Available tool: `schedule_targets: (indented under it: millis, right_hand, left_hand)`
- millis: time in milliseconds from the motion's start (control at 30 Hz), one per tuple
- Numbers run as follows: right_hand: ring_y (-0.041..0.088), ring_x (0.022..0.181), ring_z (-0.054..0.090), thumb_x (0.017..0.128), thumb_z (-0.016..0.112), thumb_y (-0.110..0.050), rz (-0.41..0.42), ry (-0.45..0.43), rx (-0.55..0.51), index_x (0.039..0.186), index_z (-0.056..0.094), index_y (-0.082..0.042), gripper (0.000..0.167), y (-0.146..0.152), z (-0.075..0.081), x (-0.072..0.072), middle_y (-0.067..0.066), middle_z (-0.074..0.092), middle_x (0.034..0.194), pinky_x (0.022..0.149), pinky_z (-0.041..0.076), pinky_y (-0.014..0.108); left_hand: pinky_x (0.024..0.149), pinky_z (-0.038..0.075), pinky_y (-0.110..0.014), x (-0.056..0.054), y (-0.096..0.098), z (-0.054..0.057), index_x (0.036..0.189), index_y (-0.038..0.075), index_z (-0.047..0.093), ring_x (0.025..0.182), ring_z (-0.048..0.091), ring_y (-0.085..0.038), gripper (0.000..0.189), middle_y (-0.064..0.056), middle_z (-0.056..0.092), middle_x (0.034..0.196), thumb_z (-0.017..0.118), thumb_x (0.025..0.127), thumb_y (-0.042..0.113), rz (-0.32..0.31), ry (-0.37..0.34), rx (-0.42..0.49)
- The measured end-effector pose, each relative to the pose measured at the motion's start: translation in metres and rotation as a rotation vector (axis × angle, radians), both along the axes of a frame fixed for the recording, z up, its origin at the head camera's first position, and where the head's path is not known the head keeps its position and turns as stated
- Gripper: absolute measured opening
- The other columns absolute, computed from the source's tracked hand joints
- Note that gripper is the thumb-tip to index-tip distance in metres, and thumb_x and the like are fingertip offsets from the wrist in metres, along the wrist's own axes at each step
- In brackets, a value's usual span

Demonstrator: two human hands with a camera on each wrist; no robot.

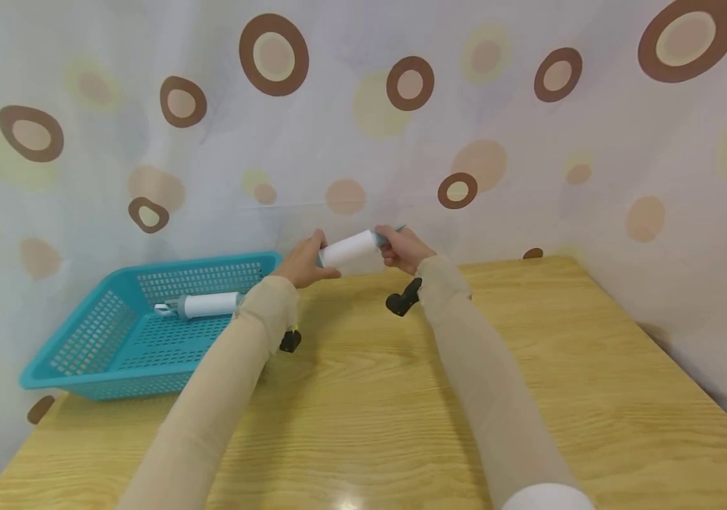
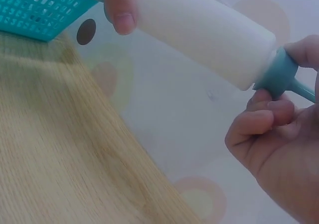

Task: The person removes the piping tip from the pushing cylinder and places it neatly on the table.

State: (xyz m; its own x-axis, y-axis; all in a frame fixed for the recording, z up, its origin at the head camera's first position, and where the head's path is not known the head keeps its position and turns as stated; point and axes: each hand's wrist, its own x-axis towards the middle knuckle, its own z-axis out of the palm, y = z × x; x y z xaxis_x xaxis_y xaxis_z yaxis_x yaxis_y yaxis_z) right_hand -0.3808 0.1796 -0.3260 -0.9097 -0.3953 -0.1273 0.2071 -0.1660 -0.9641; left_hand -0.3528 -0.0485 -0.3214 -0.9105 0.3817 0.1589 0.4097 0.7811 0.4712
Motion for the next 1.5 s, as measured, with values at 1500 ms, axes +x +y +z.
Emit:
schedule_targets:
  millis: [1500]
  right_hand:
    - [0.01,0.063,0.039,0.105,0.032,-0.013,0.016,-0.014,-0.141,0.089,0.044,-0.008,0.02,0.015,-0.007,0.001,-0.001,0.046,0.078,0.064,0.035,0.021]
  left_hand:
    - [0.114,0.031,-0.041,-0.011,0.008,-0.032,0.151,0.0,0.016,0.138,0.038,-0.033,0.095,-0.021,0.036,0.151,0.077,0.083,0.022,0.0,-0.156,-0.225]
